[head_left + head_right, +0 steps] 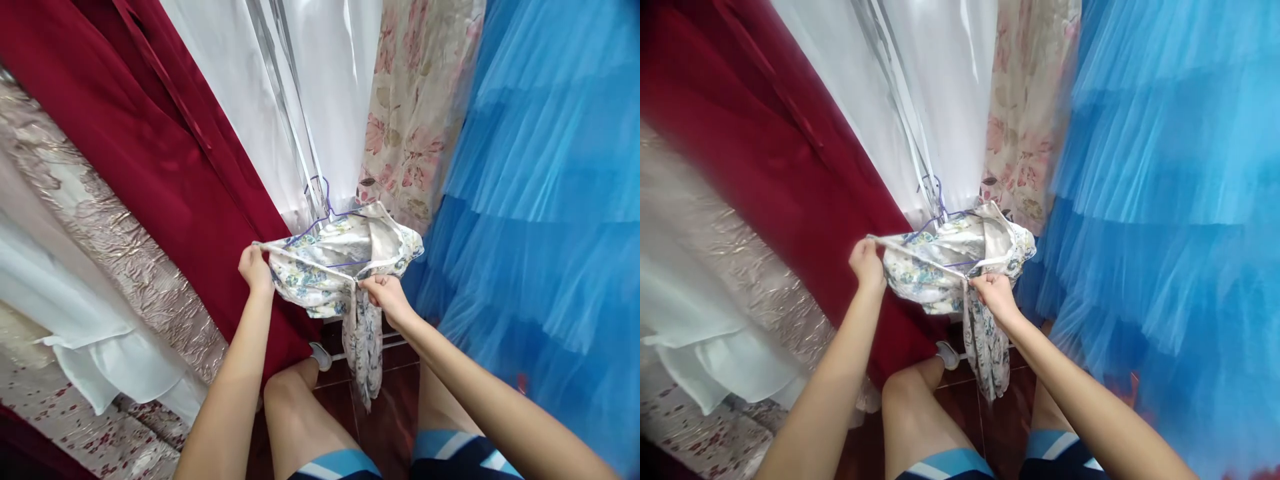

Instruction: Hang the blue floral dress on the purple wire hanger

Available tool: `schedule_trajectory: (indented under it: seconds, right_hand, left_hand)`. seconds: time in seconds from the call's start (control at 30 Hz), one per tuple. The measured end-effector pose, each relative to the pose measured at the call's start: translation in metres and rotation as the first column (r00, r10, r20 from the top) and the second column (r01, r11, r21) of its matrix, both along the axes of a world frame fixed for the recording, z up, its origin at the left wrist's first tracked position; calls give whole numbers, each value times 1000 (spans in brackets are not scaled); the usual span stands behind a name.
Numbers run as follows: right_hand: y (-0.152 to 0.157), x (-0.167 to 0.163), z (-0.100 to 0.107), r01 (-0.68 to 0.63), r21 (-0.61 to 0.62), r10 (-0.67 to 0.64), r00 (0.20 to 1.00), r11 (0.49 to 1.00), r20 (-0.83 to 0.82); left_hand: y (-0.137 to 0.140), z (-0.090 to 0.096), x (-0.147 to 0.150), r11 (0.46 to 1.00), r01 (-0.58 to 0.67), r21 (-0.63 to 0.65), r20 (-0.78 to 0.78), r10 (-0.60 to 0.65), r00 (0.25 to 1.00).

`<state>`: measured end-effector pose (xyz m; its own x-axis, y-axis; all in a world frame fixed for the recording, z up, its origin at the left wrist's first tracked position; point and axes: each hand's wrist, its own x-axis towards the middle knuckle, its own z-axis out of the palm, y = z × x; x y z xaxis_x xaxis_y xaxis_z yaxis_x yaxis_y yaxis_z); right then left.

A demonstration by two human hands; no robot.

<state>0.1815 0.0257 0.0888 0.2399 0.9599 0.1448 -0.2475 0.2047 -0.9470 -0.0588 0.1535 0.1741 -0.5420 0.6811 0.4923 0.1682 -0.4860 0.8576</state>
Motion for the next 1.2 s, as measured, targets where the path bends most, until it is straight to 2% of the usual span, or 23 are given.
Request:
schedule_trajectory:
  seconds: [0.1, 0.17, 0.3, 0.4, 0.47, 0.57, 0.73, 0.83, 0.93, 0.97, 1.0, 1.03, 1.1, 1.13, 1.17, 1.2]
  right_hand:
    - [-3, -3, -7, -19, -30, 19, 1000, 999, 4]
    - [-4, -4, -13, -23, -54, 24, 1000, 998, 6]
    - [-7, 15, -30, -6, -121, 5, 1000, 993, -11]
    - [-9, 46, -48, -1, -194, -9, 999, 981, -47]
    - [-9, 69, -61, 17, -241, -35, 997, 970, -67]
    - [-11, 93, -79, 47, -308, -64, 997, 950, -47]
    - [-23, 96, -99, 28, -365, 8, 995, 930, 96]
    - [-32, 85, -88, -29, -285, 73, 987, 958, 144]
    - [-42, 73, -60, -187, -203, 215, 968, 961, 126]
    - [-46, 69, -50, -284, -211, 308, 948, 935, 87]
    - [-50, 65, -40, -404, -236, 420, 908, 884, 19]
    - [-54, 61, -32, -532, -264, 532, 843, 805, -76]
    - [-62, 54, -22, -750, -278, 690, 661, 600, -295]
    - [-65, 51, -19, -816, -262, 723, 578, 515, -379]
    - [-68, 50, -18, -848, -240, 738, 529, 472, -418]
    - [-71, 49, -16, -865, -219, 760, 501, 451, -415]
  left_hand:
    - [4, -34, -11, 981, 45, -189, 110, -24, 994]
    - [-1, -61, -9, 930, 140, -339, 159, -90, 983]
    - [-26, -112, 7, 733, 390, -557, 216, -325, 921]
    - [-49, -131, 29, 631, 553, -544, 238, -516, 823]
    - [-63, -130, 49, 590, 647, -483, 219, -634, 742]
    - [-82, -112, 84, 536, 748, -391, 145, -767, 625]
    - [-119, -73, 126, 474, 832, -289, 1, -869, 495]
    - [-150, -63, 135, 470, 824, -317, -194, -882, 429]
    - [-181, -63, 138, 493, 774, -396, -460, -837, 298]
    - [-189, -63, 139, 508, 755, -415, -520, -813, 261]
    - [-196, -63, 139, 530, 732, -429, -566, -789, 239]
    - [-200, -63, 138, 557, 706, -438, -599, -766, 233]
    - [-202, -61, 135, 609, 662, -438, -618, -738, 270]
    - [-200, -61, 131, 624, 653, -429, -606, -735, 304]
    - [-196, -61, 127, 634, 653, -413, -583, -735, 345]
    - [-192, -63, 121, 640, 660, -394, -549, -739, 389]
